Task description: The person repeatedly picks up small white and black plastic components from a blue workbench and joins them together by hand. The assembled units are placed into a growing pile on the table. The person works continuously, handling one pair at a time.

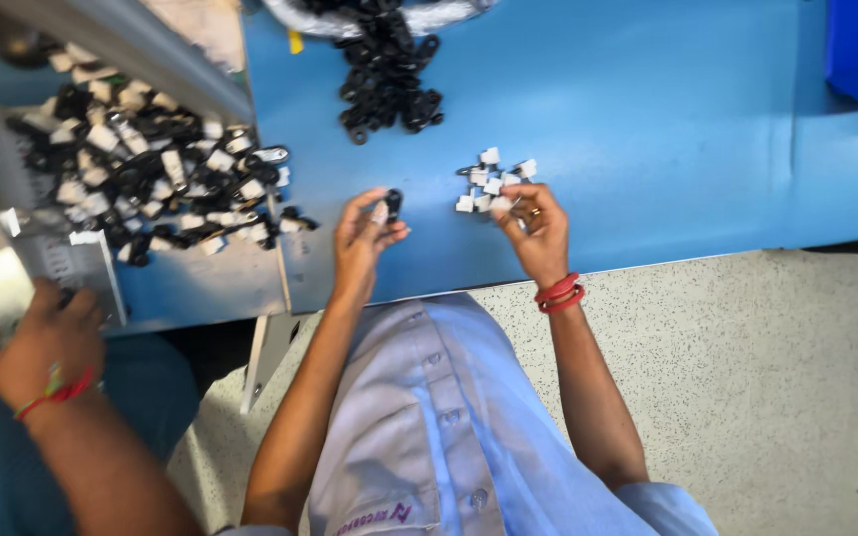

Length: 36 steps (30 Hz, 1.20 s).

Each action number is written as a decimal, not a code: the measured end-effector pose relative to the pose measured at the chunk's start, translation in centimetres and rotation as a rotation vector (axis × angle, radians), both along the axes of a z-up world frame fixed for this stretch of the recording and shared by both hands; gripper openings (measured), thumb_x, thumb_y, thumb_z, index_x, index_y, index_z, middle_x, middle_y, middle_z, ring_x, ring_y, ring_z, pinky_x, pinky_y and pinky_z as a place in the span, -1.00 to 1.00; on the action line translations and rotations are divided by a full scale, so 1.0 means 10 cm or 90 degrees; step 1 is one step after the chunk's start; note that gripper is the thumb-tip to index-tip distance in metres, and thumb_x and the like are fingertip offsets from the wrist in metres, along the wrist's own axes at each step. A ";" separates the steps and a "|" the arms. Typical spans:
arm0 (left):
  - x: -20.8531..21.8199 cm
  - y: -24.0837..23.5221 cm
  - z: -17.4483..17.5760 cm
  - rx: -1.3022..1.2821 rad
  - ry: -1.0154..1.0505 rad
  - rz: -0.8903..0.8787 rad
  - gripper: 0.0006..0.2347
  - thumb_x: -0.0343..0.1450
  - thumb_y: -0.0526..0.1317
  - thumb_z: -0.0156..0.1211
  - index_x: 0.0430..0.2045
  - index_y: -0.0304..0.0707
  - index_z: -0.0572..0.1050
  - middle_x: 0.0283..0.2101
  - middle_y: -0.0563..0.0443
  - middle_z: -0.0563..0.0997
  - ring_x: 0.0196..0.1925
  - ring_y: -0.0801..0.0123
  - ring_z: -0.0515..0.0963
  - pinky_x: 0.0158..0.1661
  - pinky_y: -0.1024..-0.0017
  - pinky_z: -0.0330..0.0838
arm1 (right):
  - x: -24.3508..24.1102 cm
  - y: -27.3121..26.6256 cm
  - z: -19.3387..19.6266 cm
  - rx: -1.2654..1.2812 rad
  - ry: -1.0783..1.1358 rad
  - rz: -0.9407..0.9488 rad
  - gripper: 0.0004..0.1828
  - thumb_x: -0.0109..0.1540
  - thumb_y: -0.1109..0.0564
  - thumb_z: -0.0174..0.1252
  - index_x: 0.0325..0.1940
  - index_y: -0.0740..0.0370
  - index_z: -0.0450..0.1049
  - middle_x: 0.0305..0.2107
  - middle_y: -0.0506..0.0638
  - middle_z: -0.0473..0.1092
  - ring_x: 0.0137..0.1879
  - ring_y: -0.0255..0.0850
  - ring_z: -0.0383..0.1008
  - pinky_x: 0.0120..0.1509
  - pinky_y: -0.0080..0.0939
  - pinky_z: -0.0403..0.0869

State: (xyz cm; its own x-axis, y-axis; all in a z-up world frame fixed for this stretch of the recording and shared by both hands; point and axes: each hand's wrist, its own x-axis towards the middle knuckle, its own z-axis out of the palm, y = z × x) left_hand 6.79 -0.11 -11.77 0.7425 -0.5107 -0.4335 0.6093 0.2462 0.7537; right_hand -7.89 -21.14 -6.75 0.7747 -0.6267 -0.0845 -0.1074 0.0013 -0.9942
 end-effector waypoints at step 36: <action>-0.99 -0.33 0.37 -0.507 0.372 -0.255 -0.68 0.59 -0.04 0.10 -0.07 -0.41 0.42 -0.25 -0.29 0.67 -0.28 0.10 0.75 -0.28 0.31 0.66 | -0.12 -0.15 1.14 -0.171 -0.206 0.418 -0.86 0.27 0.36 0.27 -0.13 0.28 0.48 -0.12 0.13 0.55 0.15 -0.01 0.59 0.31 -0.02 0.53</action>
